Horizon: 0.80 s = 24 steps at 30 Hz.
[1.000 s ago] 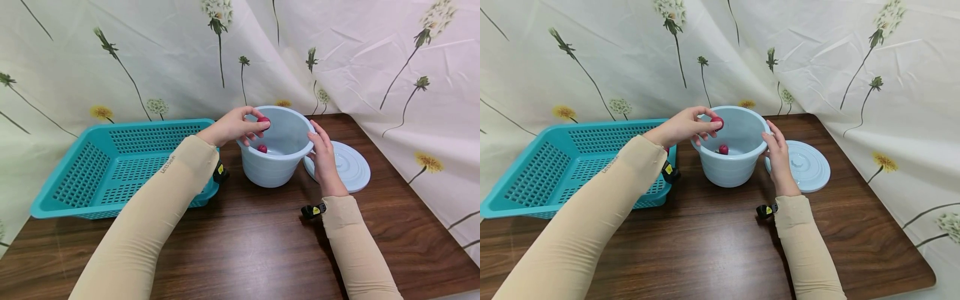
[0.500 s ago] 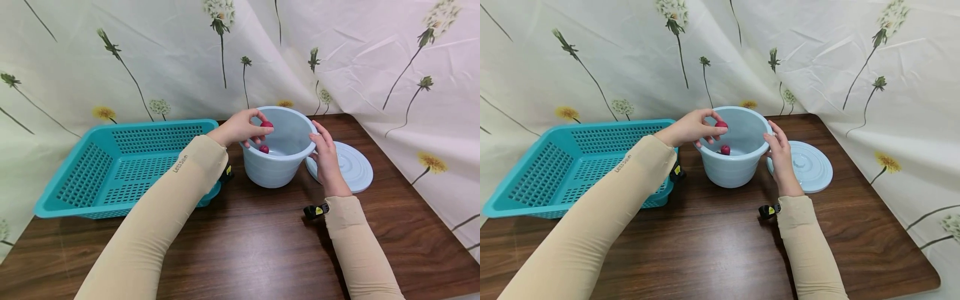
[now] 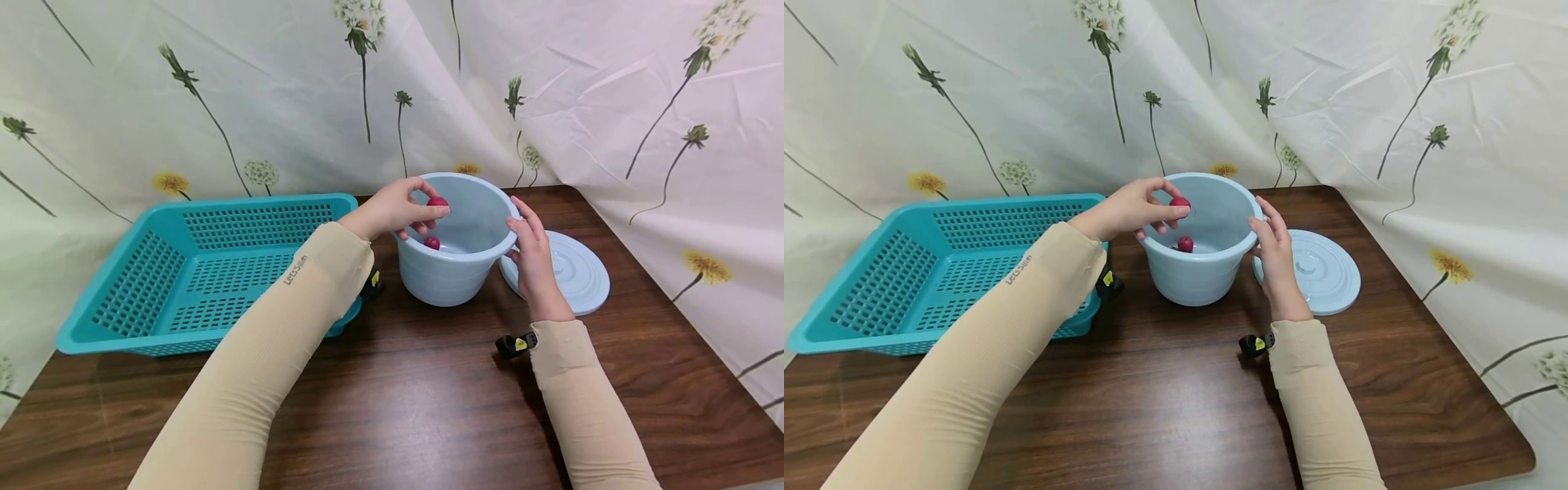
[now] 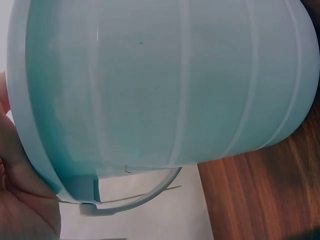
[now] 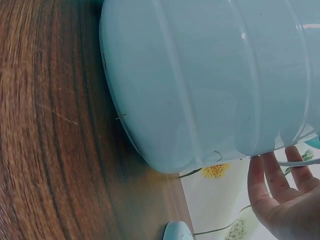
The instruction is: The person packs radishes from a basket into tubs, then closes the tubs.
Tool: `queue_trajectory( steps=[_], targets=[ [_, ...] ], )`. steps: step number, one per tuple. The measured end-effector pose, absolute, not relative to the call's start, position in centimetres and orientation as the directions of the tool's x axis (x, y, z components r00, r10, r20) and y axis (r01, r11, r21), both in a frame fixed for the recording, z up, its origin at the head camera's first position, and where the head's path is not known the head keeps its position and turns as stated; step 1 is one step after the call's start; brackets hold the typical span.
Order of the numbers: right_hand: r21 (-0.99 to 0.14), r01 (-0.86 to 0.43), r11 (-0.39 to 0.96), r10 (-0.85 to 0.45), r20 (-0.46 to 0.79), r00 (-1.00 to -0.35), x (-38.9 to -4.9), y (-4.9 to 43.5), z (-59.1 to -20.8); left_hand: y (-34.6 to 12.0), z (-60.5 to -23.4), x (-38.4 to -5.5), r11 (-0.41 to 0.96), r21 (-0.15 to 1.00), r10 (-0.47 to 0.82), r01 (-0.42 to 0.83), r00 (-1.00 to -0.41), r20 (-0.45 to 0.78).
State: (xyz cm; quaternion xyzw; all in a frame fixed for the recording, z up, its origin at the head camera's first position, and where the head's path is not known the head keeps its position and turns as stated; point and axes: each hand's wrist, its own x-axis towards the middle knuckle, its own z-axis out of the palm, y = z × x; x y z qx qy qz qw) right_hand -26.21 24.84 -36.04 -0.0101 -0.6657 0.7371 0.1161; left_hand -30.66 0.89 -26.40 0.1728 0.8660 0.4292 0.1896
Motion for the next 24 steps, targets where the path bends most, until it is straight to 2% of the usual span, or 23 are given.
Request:
queue_trajectory(
  steps=[9,19,24],
  targets=[
    [-0.984,-0.156,-0.087,0.185,0.138,-0.973,-26.2,24.9,-36.0,0.7,-26.3,-30.6,0.569,0.812,0.462,0.130,-0.868,-0.184],
    [-0.984,-0.159,-0.082,0.192,0.141,-0.971,-26.2,24.9,-36.0,-0.1,-26.7,-30.7,0.488,0.866,0.490,0.106,-0.855,-0.171],
    [-0.984,-0.158,-0.084,0.191,0.140,-0.972,-26.1,24.9,-36.0,-0.8,-26.5,-30.8,0.411,0.908,0.538,0.082,-0.826,-0.169]
  ],
)
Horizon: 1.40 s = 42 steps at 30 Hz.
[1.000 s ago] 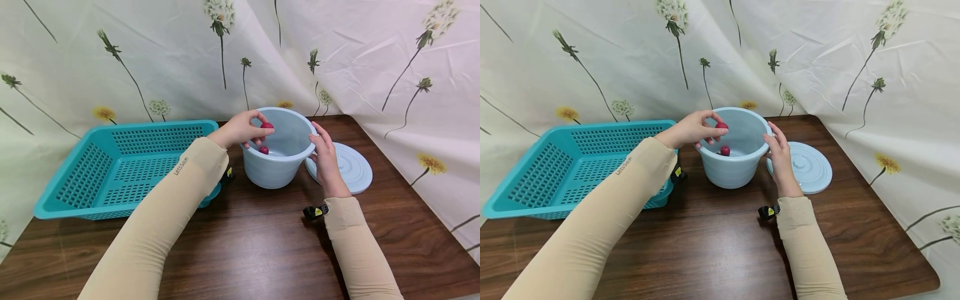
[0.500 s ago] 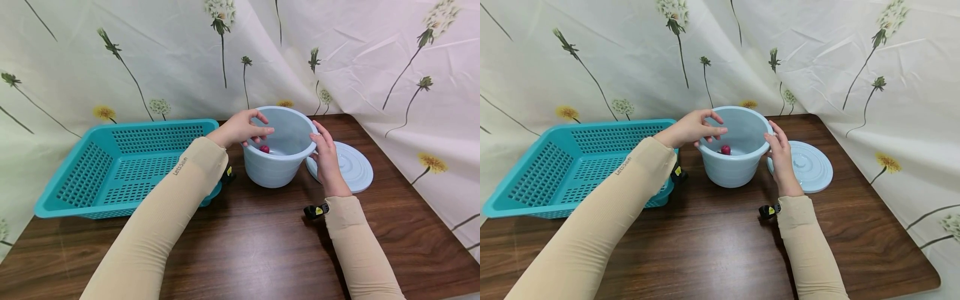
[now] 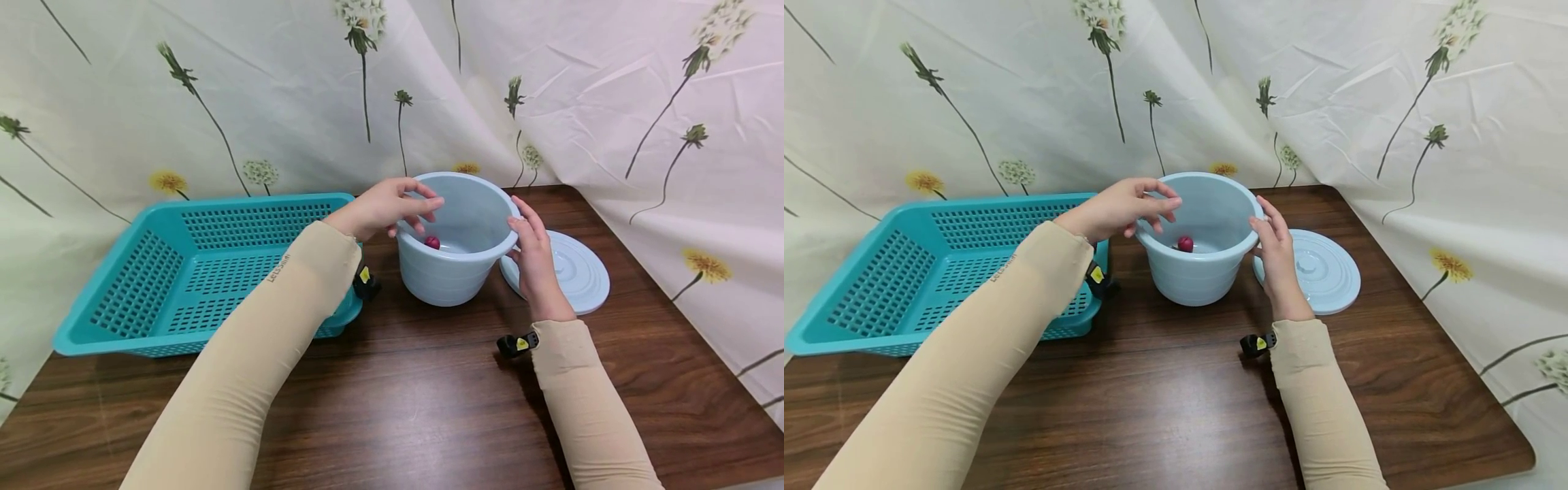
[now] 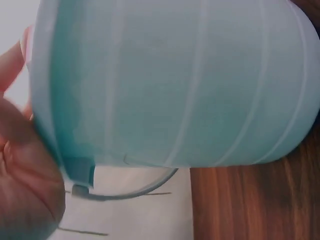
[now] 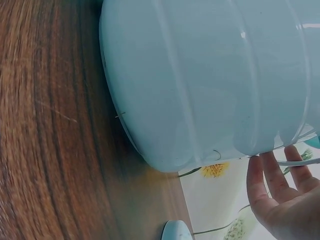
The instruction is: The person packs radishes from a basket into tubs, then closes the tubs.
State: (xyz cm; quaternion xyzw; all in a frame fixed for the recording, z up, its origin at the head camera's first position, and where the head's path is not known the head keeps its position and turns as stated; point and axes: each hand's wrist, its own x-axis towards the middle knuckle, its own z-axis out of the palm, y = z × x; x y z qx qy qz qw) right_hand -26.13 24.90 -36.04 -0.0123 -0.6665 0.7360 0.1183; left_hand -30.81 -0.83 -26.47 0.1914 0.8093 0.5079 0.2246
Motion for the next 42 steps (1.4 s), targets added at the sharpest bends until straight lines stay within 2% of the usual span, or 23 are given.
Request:
queue_trajectory(
  steps=[3,7,13,17,25,34,42],
  targets=[
    [-0.986,-0.149,-0.076,0.185,0.133,-0.974,-26.0,24.9,-36.0,-1.5,-26.0,-31.0,0.364,0.931,0.553,0.031,-0.811,-0.189],
    [-0.988,-0.135,-0.071,0.175,0.121,-0.977,-25.9,25.0,-35.7,-3.2,-25.3,-31.4,0.342,0.940,0.521,-0.005,-0.831,-0.194],
    [-0.990,-0.119,-0.082,0.159,0.104,-0.982,-25.8,25.3,-35.2,-6.3,-25.3,-32.3,0.399,0.917,0.441,0.022,-0.881,-0.171],
    [-0.991,-0.109,-0.080,0.139,0.098,-0.986,-25.8,25.6,-34.9,-8.4,-26.4,-32.9,0.468,0.884,0.399,0.002,-0.893,-0.210],
    [-0.992,-0.087,-0.090,0.116,0.076,-0.990,-25.8,25.9,-34.7,-11.5,-29.1,-33.9,0.570,0.820,0.361,-0.047,-0.883,-0.302],
    [-0.992,-0.088,-0.094,0.121,0.076,-0.990,-25.7,25.8,-34.8,-13.5,-31.6,-34.8,0.568,0.806,0.289,-0.165,-0.877,-0.383],
    [-0.992,-0.086,-0.094,0.122,0.074,-0.990,-25.6,25.8,-34.7,-14.3,-33.1,-35.1,0.631,0.758,0.293,-0.165,-0.854,-0.430]
  ],
)
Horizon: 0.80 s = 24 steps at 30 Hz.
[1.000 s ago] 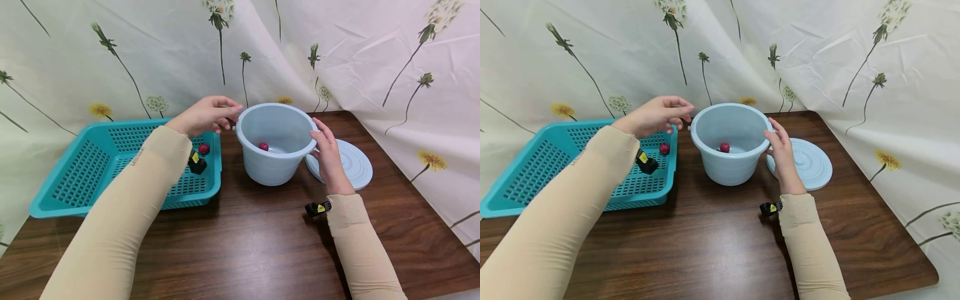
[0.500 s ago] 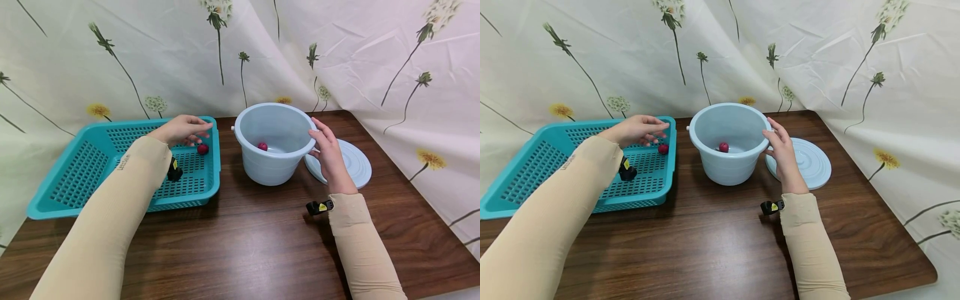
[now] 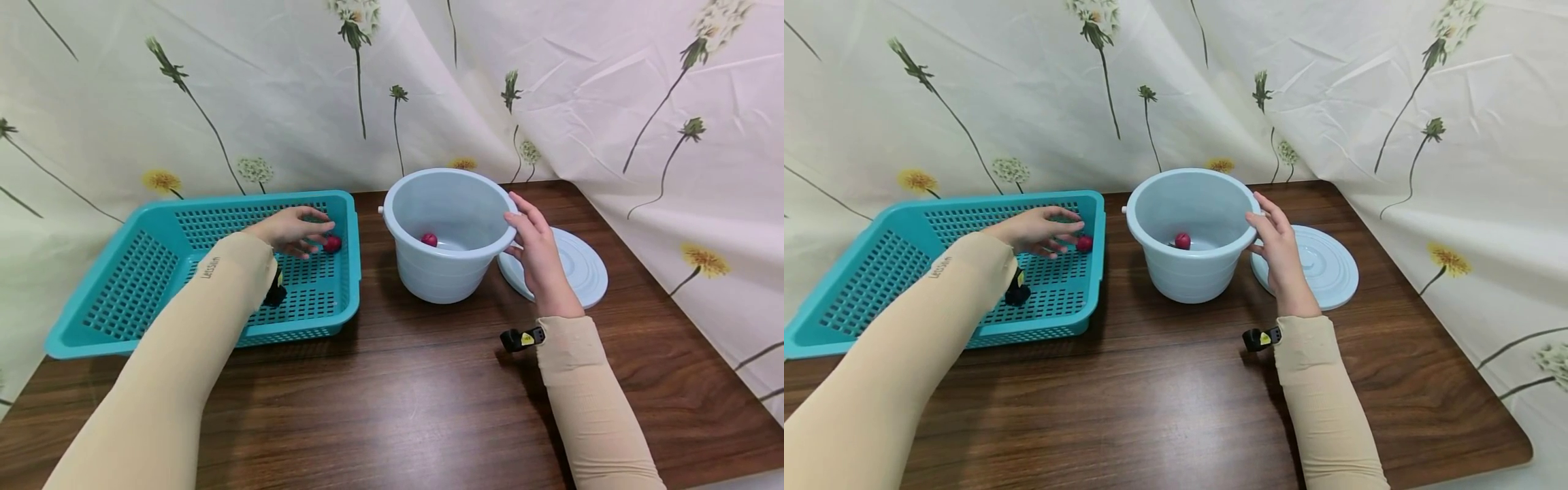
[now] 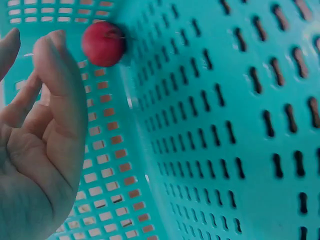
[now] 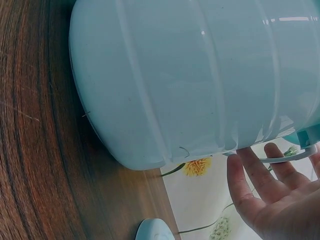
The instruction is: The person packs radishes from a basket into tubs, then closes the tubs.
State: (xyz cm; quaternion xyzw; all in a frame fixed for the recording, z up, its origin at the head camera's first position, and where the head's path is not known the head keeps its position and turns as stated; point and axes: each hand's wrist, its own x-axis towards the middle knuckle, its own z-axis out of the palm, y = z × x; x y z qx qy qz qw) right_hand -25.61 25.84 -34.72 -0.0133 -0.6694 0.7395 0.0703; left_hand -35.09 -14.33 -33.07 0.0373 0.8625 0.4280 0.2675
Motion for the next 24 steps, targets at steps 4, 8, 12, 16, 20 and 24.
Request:
queue_trajectory(
  steps=[4,8,12,16,20,24],
  targets=[
    [-0.992,-0.085,-0.093,0.124,0.073,-0.990,-25.6,25.9,-34.7,-14.0,-33.6,-35.0,0.674,0.722,0.294,-0.158,-0.839,-0.458],
    [-0.992,-0.081,-0.094,0.125,0.069,-0.990,-25.6,25.8,-34.7,-13.7,-34.0,-34.7,0.702,0.693,0.282,-0.163,-0.830,-0.481],
    [-0.993,-0.078,-0.090,0.124,0.067,-0.990,-25.6,25.7,-34.7,-13.6,-34.3,-34.6,0.715,0.677,0.279,-0.175,-0.817,-0.505],
    [-0.993,-0.083,-0.081,0.125,0.073,-0.989,-25.6,25.7,-34.7,-13.8,-34.6,-34.8,0.709,0.682,0.295,-0.179,-0.804,-0.517],
    [-0.993,-0.090,-0.079,0.128,0.079,-0.989,-25.6,25.6,-34.7,-14.0,-34.7,-34.9,0.691,0.694,0.311,-0.202,-0.784,-0.538],
    [-0.993,-0.090,-0.077,0.130,0.080,-0.988,-25.5,25.7,-34.8,-14.1,-35.0,-35.1,0.680,0.694,0.312,-0.235,-0.764,-0.565]
  ],
)
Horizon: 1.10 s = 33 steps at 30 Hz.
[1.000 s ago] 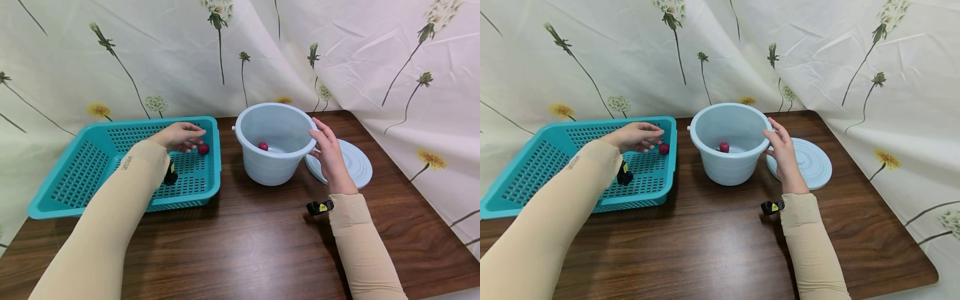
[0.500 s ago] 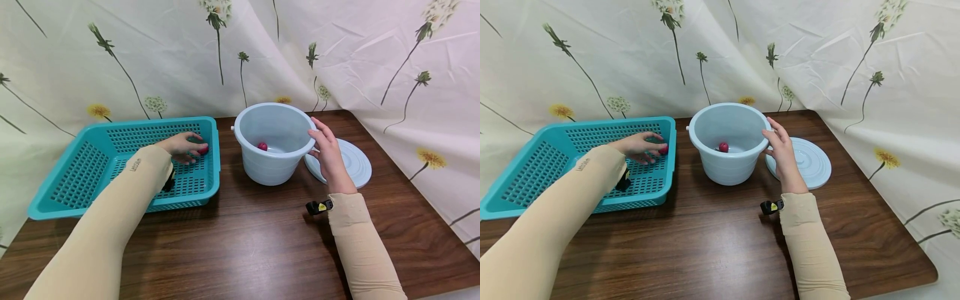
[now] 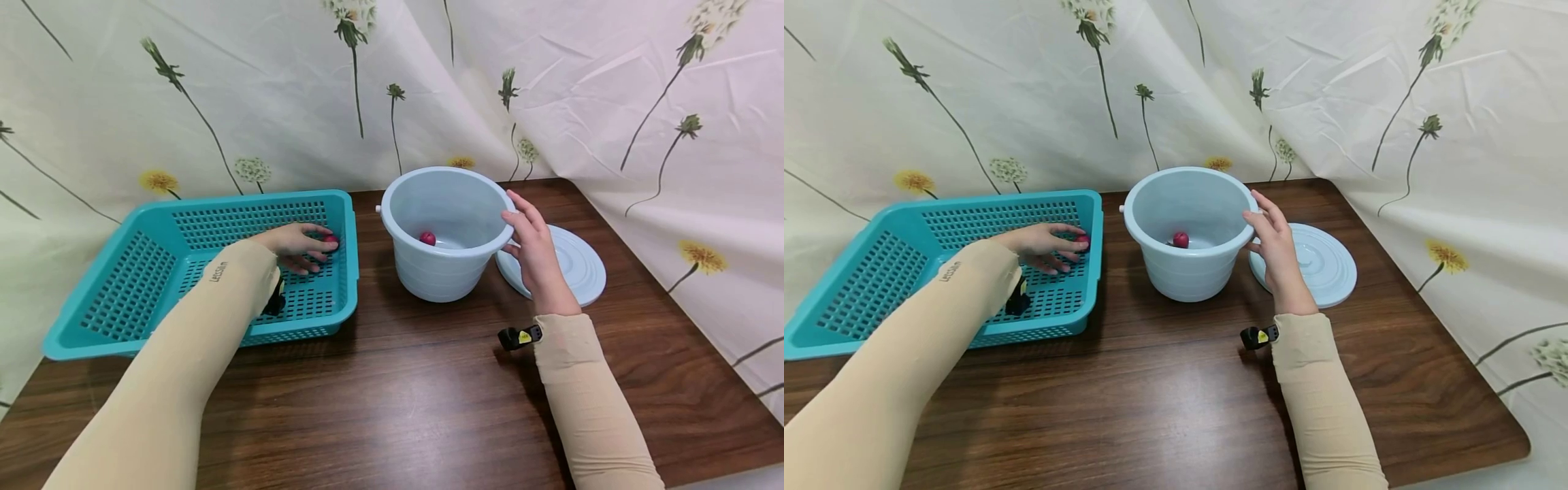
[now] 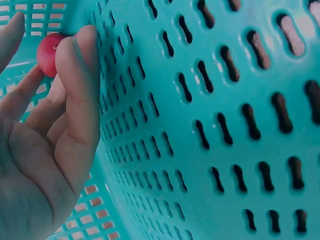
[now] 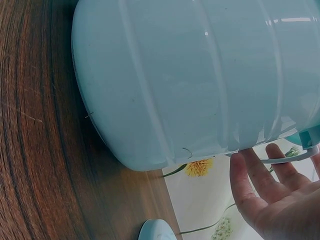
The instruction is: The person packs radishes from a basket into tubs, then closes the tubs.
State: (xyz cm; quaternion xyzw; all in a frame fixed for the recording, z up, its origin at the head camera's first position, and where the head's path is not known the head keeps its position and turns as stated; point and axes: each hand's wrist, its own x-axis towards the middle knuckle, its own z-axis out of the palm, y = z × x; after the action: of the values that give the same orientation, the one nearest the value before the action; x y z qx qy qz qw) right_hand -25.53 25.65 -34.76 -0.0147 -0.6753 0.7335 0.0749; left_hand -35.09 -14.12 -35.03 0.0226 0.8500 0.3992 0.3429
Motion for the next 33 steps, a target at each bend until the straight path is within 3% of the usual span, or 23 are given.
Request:
queue_trajectory(
  steps=[5,33],
  targets=[
    [-0.993,-0.089,-0.074,0.127,0.079,-0.989,-25.57,25.63,-34.77,-14.26,-35.26,-35.13,0.674,0.694,0.315,-0.254,-0.751,-0.580],
    [-0.993,-0.089,-0.078,0.131,0.078,-0.988,-25.51,25.53,-34.74,-13.81,-35.90,-34.63,0.686,0.703,0.271,-0.186,-0.831,-0.485]
  ],
)
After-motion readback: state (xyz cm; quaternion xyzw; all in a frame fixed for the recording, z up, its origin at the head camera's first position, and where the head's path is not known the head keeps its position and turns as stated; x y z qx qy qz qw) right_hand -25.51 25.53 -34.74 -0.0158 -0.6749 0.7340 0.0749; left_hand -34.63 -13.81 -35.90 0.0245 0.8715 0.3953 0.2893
